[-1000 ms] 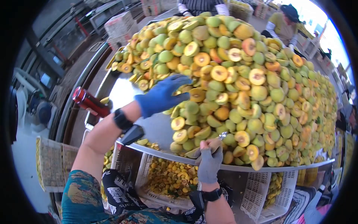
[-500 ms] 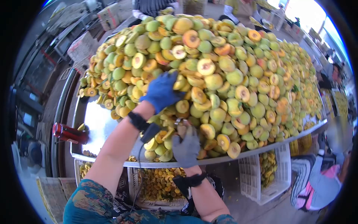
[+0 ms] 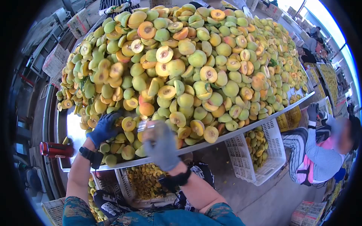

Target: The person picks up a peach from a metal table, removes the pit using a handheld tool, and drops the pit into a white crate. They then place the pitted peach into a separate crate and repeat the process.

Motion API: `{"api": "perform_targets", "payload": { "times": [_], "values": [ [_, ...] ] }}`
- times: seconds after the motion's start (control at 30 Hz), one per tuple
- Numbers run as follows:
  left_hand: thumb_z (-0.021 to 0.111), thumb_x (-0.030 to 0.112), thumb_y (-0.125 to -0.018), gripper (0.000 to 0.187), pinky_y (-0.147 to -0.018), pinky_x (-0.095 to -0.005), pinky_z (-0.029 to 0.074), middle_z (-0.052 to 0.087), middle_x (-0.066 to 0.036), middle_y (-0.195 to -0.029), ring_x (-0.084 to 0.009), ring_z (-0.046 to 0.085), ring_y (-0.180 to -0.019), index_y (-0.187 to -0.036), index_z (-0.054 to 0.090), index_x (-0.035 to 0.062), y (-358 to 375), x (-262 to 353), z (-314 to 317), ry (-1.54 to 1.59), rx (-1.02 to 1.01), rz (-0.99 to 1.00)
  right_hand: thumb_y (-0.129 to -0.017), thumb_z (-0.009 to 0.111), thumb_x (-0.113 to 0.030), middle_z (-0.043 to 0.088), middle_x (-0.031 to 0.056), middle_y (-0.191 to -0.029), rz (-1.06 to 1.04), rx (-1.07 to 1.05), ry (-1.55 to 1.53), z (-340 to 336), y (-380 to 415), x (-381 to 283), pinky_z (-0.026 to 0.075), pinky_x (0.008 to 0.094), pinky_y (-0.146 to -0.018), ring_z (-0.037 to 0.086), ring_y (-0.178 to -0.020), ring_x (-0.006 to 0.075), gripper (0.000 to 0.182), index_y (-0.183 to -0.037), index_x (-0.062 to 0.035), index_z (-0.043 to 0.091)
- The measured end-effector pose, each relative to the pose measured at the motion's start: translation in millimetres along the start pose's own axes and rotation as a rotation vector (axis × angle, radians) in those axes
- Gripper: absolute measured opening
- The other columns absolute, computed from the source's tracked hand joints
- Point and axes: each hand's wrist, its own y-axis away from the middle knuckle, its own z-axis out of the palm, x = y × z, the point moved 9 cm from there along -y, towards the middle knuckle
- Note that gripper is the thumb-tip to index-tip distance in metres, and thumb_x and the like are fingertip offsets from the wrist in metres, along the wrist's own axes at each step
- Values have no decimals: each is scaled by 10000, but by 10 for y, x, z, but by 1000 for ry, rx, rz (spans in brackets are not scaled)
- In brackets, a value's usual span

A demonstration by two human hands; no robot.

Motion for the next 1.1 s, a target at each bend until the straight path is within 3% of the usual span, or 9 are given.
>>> {"api": "perform_targets", "payload": {
  "times": [0.17, 0.3, 0.4, 0.47, 0.53, 0.6, 0.73, 0.9, 1.1],
  "values": [
    [734, 139, -743, 424, -932, -434, 448, 628, -111, -1076, -330, 586, -1035, -1151, 619, 110, -158, 1239, -524, 263, 419, 320, -801, 635, -154, 569, 256, -1055, 525, 288, 406, -1284, 301, 1220, 456, 483, -855, 562, -963, 426, 381, -1103, 53, 528],
    [702, 252, -783, 375, -1009, -459, 376, 542, -80, -1218, -272, 498, -1180, -1138, 625, 157, -311, 2730, -51, 219, 238, 737, -818, 652, -258, 607, 267, -1075, 775, 73, 379, -1291, 589, 1840, 479, 461, -850, 605, -966, 421, 394, -1064, 44, 595],
    [640, 273, -782, 342, -1019, -470, 352, 544, -63, -1198, -261, 508, -1136, -1108, 627, 170, -451, 2910, 231, 84, 222, 783, -826, 642, -280, 621, 269, -1046, 763, 25, 313, -1204, 571, 1888, 486, 469, -829, 609, -951, 436, 389, -1062, 27, 610],
    [606, 240, -753, 314, -990, -455, 373, 544, -85, -1142, -271, 528, -1029, -1057, 642, 171, -326, 2760, 200, 52, 353, 797, -829, 617, -250, 634, 248, -1020, 843, -79, 225, -1038, 459, 1614, 489, 481, -823, 607, -945, 433, 345, -1056, 9, 617],
    [595, 237, -771, 279, -988, -454, 377, 544, -104, -1116, -287, 536, -997, -1037, 651, 175, -226, 2541, 473, -214, 300, 714, -850, 591, -271, 659, 240, -988, 415, -85, 359, -683, 434, 1455, 499, 484, -826, 623, -940, 425, 346, -1077, -12, 621],
    [611, 295, -778, 266, -1008, -502, 362, 550, -115, -1116, -299, 549, -1000, -1013, 656, 177, -178, 2090, 627, -37, 167, 522, -880, 537, -306, 659, 243, -942, 546, -152, 166, -302, 396, 1221, 505, 489, -807, 628, -901, 435, 350, -1092, -42, 624],
    [732, 442, -679, 503, -1030, -592, 310, 572, -117, -1075, -329, 544, -1055, -1064, 608, 143, 402, 1664, 188, -232, 407, 421, -825, 586, -425, 665, 100, -1035, 407, -137, 549, 113, 407, 840, 461, 476, -814, 620, -932, 315, 376, -1059, -140, 661],
    [750, 439, -682, 591, -1091, -581, 247, 586, -115, -1089, -321, 522, -1128, -1171, 585, 150, 720, 1085, 109, -89, 322, 229, -773, 670, -299, 648, 94, -1004, 413, -211, 451, 516, 460, 390, 431, 470, -837, 594, -950, 300, 540, -1290, -215, 534],
    [739, 356, -722, 726, -1118, -536, 239, 533, -179, -1308, -352, 431, -1300, -1341, 487, 74, 1187, 466, 265, -342, 283, -63, -767, 666, -288, 630, 113, -1078, 388, -196, 239, 1048, 564, 155, 415, 464, -881, 579, -966, 319, 509, -1229, -118, 541]
  ]
}}
